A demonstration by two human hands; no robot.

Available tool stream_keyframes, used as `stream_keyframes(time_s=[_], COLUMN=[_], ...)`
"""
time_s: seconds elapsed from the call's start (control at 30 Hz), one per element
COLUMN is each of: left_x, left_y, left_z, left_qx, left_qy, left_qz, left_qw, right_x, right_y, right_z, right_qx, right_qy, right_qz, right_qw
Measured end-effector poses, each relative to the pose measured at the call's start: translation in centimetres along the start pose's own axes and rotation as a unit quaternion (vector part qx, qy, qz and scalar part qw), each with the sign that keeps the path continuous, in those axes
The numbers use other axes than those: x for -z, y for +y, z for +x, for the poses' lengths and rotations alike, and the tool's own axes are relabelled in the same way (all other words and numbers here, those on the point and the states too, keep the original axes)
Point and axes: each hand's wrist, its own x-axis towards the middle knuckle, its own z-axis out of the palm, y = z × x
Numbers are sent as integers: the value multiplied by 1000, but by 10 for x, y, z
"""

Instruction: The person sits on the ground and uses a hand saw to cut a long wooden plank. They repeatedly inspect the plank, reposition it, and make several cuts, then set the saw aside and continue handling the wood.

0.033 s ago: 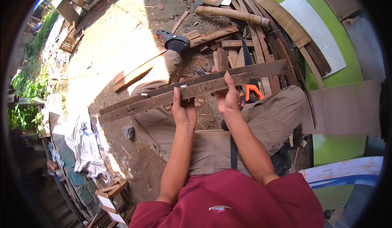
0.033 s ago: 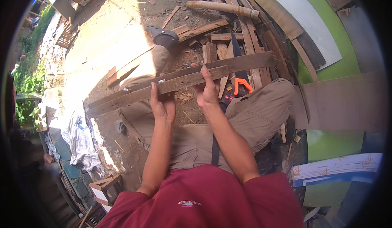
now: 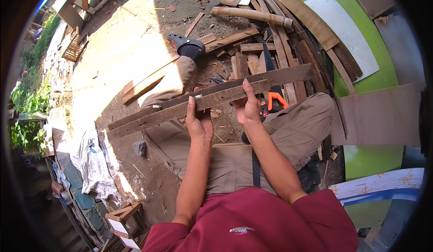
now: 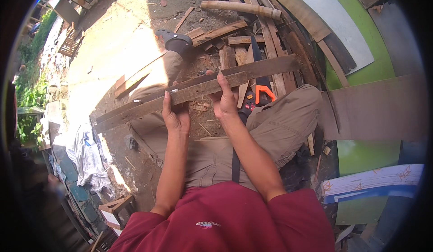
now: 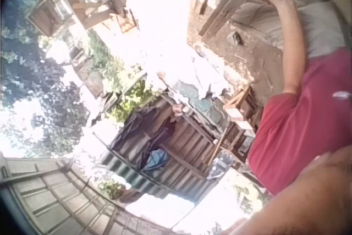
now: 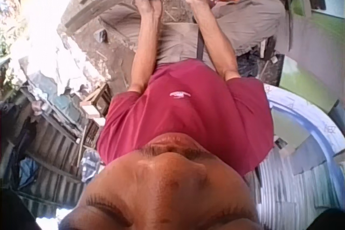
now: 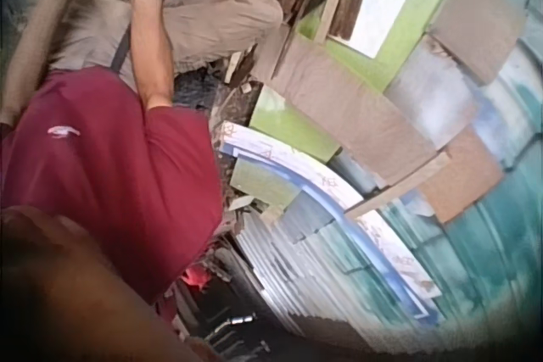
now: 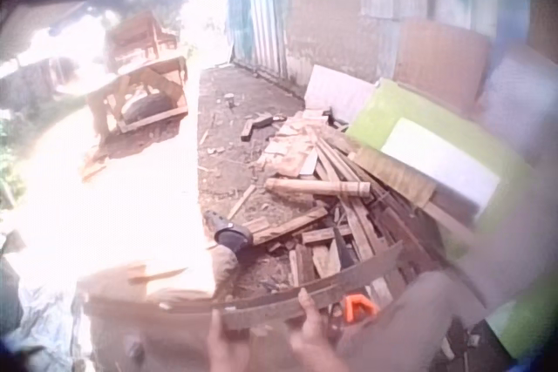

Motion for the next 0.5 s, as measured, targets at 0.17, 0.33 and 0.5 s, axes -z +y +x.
stream_keyframes(time_s=[0.17, 0.33, 0.5], left_x=[10, 35, 34], left_y=[-6, 22, 51], left_z=[13, 27, 23], left_qx=[29, -9, -52], left_qy=[34, 67, 74], left_qz=[-31, -30, -13], left_qw=[999, 997, 996], right_x=[22, 71, 187], right_y=[3, 19, 17], right_z=[11, 34, 98], right_qx=[-9, 21, -11], right_qy=[0, 147, 422], right_qz=[-87, -237, -444], right_qw=[996, 960, 790])
